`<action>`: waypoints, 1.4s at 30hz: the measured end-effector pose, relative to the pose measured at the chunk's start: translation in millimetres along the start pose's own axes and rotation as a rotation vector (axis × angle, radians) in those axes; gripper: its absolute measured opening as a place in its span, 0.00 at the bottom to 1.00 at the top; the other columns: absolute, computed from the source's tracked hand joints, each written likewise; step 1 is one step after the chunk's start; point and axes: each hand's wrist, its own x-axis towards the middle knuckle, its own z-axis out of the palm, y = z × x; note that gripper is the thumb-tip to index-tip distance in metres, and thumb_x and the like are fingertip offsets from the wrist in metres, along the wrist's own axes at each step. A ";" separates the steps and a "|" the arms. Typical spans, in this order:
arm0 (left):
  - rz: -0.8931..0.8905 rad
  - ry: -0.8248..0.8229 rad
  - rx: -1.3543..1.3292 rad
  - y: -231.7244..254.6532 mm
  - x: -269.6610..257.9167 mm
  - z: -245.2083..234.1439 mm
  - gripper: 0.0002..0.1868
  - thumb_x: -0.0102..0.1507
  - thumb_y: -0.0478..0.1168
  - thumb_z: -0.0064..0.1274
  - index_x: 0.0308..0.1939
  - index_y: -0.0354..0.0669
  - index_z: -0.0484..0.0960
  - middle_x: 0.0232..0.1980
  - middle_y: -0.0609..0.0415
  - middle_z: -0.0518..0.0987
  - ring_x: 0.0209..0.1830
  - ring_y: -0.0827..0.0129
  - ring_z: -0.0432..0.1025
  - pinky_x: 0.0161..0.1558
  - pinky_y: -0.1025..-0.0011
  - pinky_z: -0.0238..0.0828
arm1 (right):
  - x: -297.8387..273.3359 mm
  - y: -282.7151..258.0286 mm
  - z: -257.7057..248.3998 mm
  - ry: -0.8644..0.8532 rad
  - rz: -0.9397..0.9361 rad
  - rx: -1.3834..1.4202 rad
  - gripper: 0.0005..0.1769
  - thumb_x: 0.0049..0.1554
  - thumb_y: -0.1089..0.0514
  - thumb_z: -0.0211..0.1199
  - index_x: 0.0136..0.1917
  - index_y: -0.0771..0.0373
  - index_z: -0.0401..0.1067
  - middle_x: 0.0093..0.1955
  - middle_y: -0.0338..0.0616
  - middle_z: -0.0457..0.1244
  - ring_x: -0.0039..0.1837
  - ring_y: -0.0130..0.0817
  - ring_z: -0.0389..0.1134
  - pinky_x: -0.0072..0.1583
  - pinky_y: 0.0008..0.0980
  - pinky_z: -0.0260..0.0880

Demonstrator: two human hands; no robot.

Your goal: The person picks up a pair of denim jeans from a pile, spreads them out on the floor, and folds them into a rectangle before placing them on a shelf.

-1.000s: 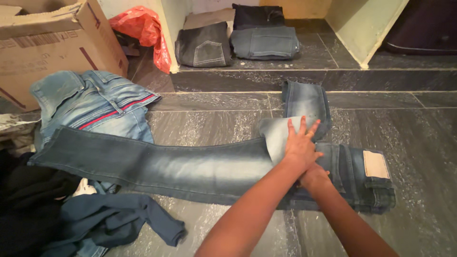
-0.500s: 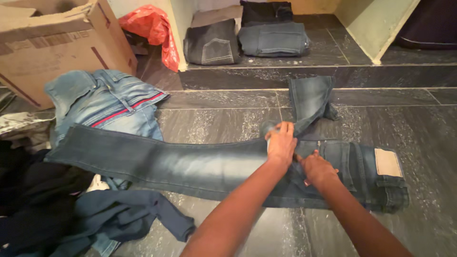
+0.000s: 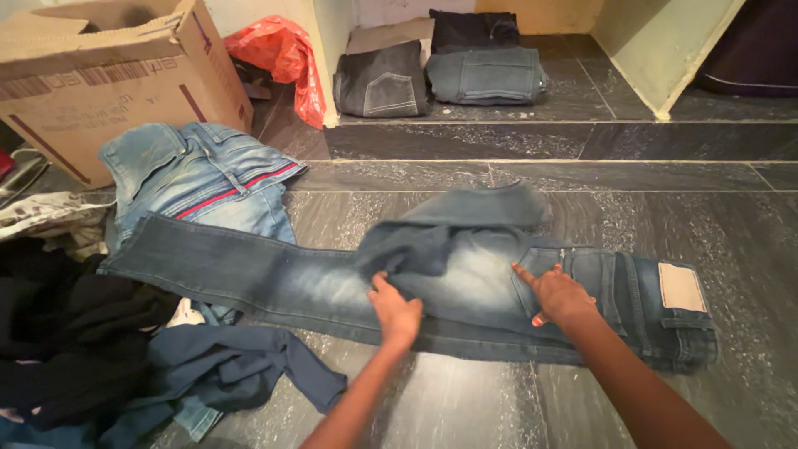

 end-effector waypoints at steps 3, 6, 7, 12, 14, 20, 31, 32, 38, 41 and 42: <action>-0.025 -0.179 -0.043 -13.0 8.3 -26.8 0.56 0.51 0.26 0.59 0.78 0.49 0.47 0.62 0.35 0.68 0.55 0.50 0.73 0.55 0.61 0.77 | 1.4 0.2 -1.7 -0.017 -0.001 -0.024 0.76 0.44 0.52 0.82 0.81 0.18 0.26 0.84 0.66 0.39 0.80 0.58 0.54 0.63 0.66 0.73; -0.147 -0.439 -0.401 -22.1 14.1 -56.6 0.56 0.55 0.26 0.56 0.81 0.54 0.44 0.59 0.27 0.74 0.49 0.53 0.76 0.51 0.64 0.77 | 6.6 2.6 4.4 -0.005 -0.020 -0.033 0.76 0.43 0.53 0.83 0.81 0.19 0.27 0.83 0.67 0.38 0.79 0.57 0.55 0.69 0.56 0.68; -0.197 -0.532 -0.578 -26.5 16.1 -68.0 0.55 0.56 0.26 0.55 0.82 0.55 0.44 0.58 0.22 0.76 0.47 0.53 0.76 0.51 0.65 0.75 | 10.5 4.1 6.4 0.006 -0.030 -0.031 0.76 0.42 0.54 0.84 0.81 0.19 0.28 0.83 0.68 0.37 0.79 0.56 0.55 0.72 0.51 0.65; -0.166 -0.554 -0.809 -51.3 33.9 -119.3 0.41 0.60 0.29 0.53 0.76 0.56 0.60 0.69 0.50 0.68 0.63 0.60 0.72 0.60 0.67 0.72 | 22.1 12.9 13.2 0.091 -0.163 -0.205 0.77 0.41 0.46 0.83 0.84 0.32 0.28 0.68 0.61 0.60 0.71 0.53 0.65 0.73 0.41 0.63; -0.078 -0.557 -0.774 -59.3 42.7 -119.3 0.33 0.62 0.30 0.54 0.71 0.52 0.67 0.71 0.56 0.67 0.68 0.65 0.66 0.63 0.67 0.68 | 14.3 8.0 10.3 0.100 -0.191 -0.269 0.78 0.41 0.45 0.83 0.84 0.35 0.26 0.61 0.55 0.68 0.69 0.52 0.67 0.72 0.42 0.64; 0.045 -0.655 -1.027 -81.6 90.4 -95.8 0.18 0.68 0.30 0.58 0.62 0.38 0.75 0.59 0.55 0.69 0.57 0.70 0.66 0.60 0.69 0.60 | -8.1 -27.7 -30.1 0.013 -0.156 -0.314 0.82 0.39 0.56 0.82 0.85 0.34 0.23 0.54 0.47 0.72 0.61 0.46 0.73 0.62 0.41 0.73; -0.126 -0.730 -0.881 -15.1 71.5 -115.7 0.22 0.65 0.32 0.53 0.65 0.38 0.80 0.62 0.51 0.79 0.61 0.69 0.70 0.63 0.73 0.64 | -16.8 -59.5 -46.0 -0.041 -0.099 -0.301 0.79 0.40 0.71 0.79 0.85 0.35 0.30 0.50 0.46 0.73 0.55 0.42 0.76 0.57 0.41 0.75; -0.101 -0.740 -0.842 -16.5 71.5 -113.1 0.25 0.63 0.30 0.51 0.66 0.38 0.79 0.62 0.51 0.79 0.60 0.68 0.71 0.62 0.72 0.64 | -16.3 -60.7 -45.5 -0.040 -0.099 -0.302 0.79 0.40 0.72 0.78 0.85 0.35 0.29 0.50 0.46 0.73 0.55 0.42 0.75 0.56 0.41 0.75; 0.228 -0.384 -0.532 -58.9 95.2 -86.6 0.32 0.64 0.27 0.45 0.74 0.36 0.68 0.67 0.46 0.76 0.64 0.66 0.69 0.65 0.73 0.62 | -9.7 -54.2 -39.1 -0.032 -0.108 -0.246 0.78 0.40 0.72 0.77 0.85 0.35 0.29 0.46 0.46 0.74 0.53 0.42 0.77 0.57 0.40 0.75; 0.435 0.024 -0.512 -69.7 106.7 -99.5 0.33 0.63 0.25 0.47 0.75 0.34 0.66 0.67 0.43 0.74 0.60 0.64 0.68 0.60 0.68 0.63 | -5.2 -55.5 -35.3 -0.001 -0.138 -0.309 0.82 0.37 0.71 0.82 0.84 0.36 0.28 0.47 0.45 0.71 0.55 0.42 0.74 0.59 0.40 0.74; 0.260 0.047 -0.647 -70.5 111.6 -108.6 0.33 0.63 0.26 0.46 0.74 0.37 0.67 0.62 0.46 0.76 0.49 0.67 0.70 0.51 0.69 0.69 | -5.3 -53.1 -34.7 -0.019 -0.117 -0.276 0.80 0.39 0.72 0.80 0.84 0.35 0.28 0.46 0.45 0.72 0.54 0.41 0.75 0.60 0.40 0.74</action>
